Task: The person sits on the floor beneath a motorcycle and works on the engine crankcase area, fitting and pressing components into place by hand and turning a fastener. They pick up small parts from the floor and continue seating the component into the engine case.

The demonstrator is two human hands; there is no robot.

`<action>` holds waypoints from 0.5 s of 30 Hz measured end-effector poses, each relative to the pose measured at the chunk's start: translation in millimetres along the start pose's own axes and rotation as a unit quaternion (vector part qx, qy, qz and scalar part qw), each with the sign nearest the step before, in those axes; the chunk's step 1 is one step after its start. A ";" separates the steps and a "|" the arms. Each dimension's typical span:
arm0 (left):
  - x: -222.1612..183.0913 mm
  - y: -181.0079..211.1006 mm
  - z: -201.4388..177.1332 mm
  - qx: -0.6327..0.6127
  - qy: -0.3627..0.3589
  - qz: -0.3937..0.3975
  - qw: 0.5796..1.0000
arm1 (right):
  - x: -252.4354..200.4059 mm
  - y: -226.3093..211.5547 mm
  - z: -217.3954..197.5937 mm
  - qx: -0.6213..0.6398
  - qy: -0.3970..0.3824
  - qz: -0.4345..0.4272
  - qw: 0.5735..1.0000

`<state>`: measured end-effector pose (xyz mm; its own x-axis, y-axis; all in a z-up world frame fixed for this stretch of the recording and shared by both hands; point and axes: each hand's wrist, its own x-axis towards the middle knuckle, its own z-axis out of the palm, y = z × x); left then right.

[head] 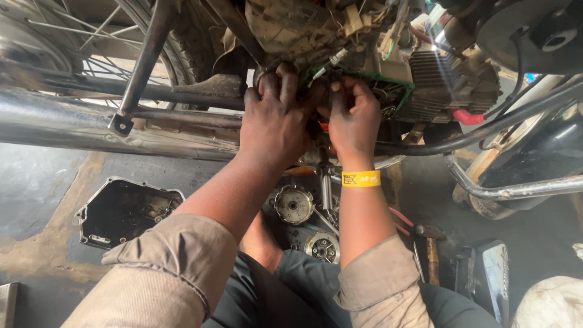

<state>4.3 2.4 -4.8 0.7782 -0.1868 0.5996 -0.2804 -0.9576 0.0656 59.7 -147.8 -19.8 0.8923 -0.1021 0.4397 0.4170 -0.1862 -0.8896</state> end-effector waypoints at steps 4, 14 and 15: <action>-0.3 0.4 0.3 -0.003 0.001 -0.003 1.000 | 1.8 -15.4 -3.7 -0.046 -0.006 -0.014 0.999; 1.8 1.6 -2.7 0.012 -0.016 -0.005 1.000 | -5.4 4.4 21.1 -0.036 0.114 -0.067 0.991; 1.6 1.5 -1.0 0.010 -0.005 -0.001 1.000 | -6.5 10.1 24.4 -0.037 0.135 -0.097 0.985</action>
<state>4.6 0.9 -3.0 0.7837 -0.1878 0.5921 -0.2681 -0.9621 0.0498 62.3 -125.2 -34.6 0.7144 -0.3122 0.6263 0.5525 -0.2977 -0.7786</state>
